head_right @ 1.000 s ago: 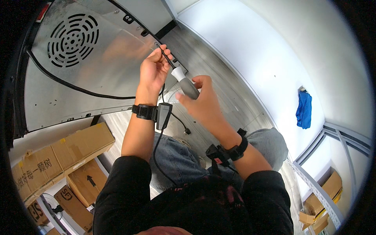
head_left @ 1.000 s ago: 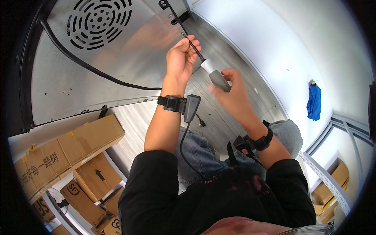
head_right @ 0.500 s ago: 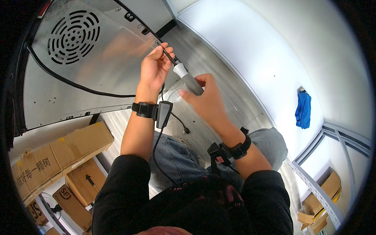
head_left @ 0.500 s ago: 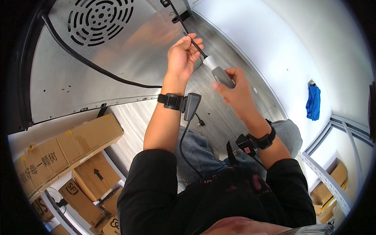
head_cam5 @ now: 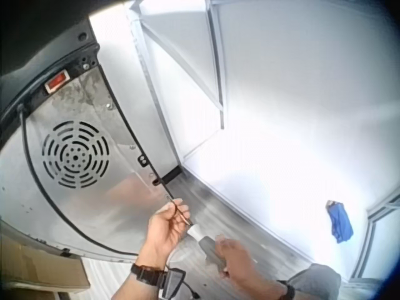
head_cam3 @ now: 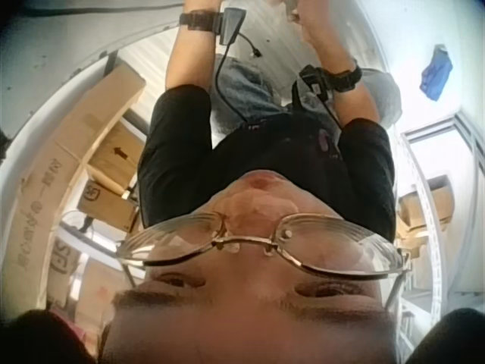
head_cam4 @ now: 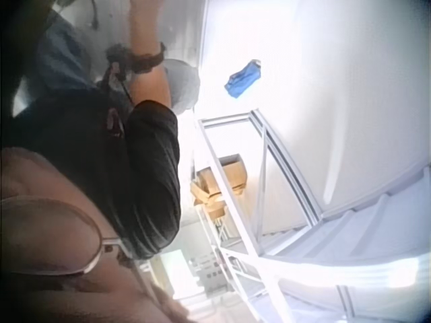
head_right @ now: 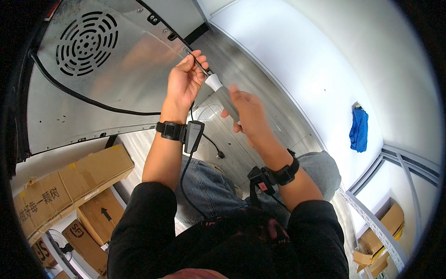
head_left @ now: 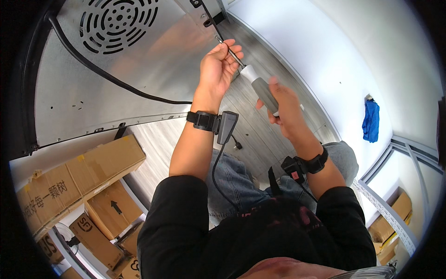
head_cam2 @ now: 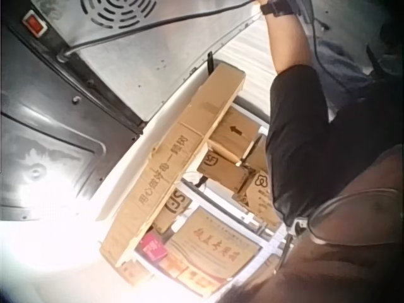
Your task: The person uses a screwdriver to fasten screws into the back panel of a black electronic device, then wipes the device with a blue cloth. The person continues to tighten screws and wipe the device surface.
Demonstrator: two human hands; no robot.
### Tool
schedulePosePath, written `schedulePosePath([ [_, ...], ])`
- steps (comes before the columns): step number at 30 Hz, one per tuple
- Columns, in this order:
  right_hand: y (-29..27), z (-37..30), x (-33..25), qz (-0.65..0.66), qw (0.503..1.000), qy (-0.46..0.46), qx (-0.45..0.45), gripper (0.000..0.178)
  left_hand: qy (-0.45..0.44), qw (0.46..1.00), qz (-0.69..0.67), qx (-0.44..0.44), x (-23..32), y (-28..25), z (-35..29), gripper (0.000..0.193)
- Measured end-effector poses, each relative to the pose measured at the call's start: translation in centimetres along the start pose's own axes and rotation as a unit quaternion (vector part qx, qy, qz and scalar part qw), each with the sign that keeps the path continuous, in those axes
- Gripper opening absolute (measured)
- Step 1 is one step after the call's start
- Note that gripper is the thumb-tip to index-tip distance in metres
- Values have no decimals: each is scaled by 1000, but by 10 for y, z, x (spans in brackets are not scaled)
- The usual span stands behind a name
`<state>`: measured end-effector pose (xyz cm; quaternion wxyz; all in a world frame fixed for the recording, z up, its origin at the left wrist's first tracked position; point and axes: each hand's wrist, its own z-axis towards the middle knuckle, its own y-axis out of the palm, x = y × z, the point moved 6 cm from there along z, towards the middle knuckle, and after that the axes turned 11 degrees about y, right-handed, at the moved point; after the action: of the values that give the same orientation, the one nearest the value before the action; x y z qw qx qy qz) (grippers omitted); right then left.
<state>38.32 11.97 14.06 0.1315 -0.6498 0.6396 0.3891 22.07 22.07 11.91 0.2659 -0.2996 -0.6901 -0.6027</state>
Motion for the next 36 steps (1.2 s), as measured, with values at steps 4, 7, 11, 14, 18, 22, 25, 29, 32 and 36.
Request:
schedulePosePath([
  [4, -7, 18, 18, -178, 919, -264, 231, 37, -7, 1000, 21, 15, -4, -5, 3, 22],
  [7, 2, 12, 16, -64, 980, -131, 135, 38, -2, 1000, 22, 15, -4, -7, 2, 22],
  [11, 1, 10, 16, 23, 999, -32, 7, 41, 3, 1000, 5, -12, 2, 5, -4, 23],
  [14, 2, 8, 8, -8, 999, -22, 36, 44, 7, 1000, 22, -3, 3, 3, -4, 23],
  [18, 3, 7, 5, -219, 929, -208, 214, 46, 15, 997, 69, 32, 1, -1, -2, 24],
  [22, 12, -11, -8, -324, 866, -263, 278, 46, 20, 995, 93, 41, 2, -2, -3, 23],
  [25, 13, -25, -14, -364, 782, -372, 342, 42, 17, 996, 83, -1, 5, 7, -7, 22],
  [29, 4, -20, -19, -245, 886, -267, 291, 38, 9, 998, 58, -27, 6, 13, -9, 22],
  [32, 5, -13, -15, -216, 940, -152, 214, 41, 16, 998, 65, -14, 5, 5, -8, 21],
  [36, 19, -30, -19, -331, 847, -299, 290, 50, 29, 997, 68, 8, 3, 2, -6, 20],
])
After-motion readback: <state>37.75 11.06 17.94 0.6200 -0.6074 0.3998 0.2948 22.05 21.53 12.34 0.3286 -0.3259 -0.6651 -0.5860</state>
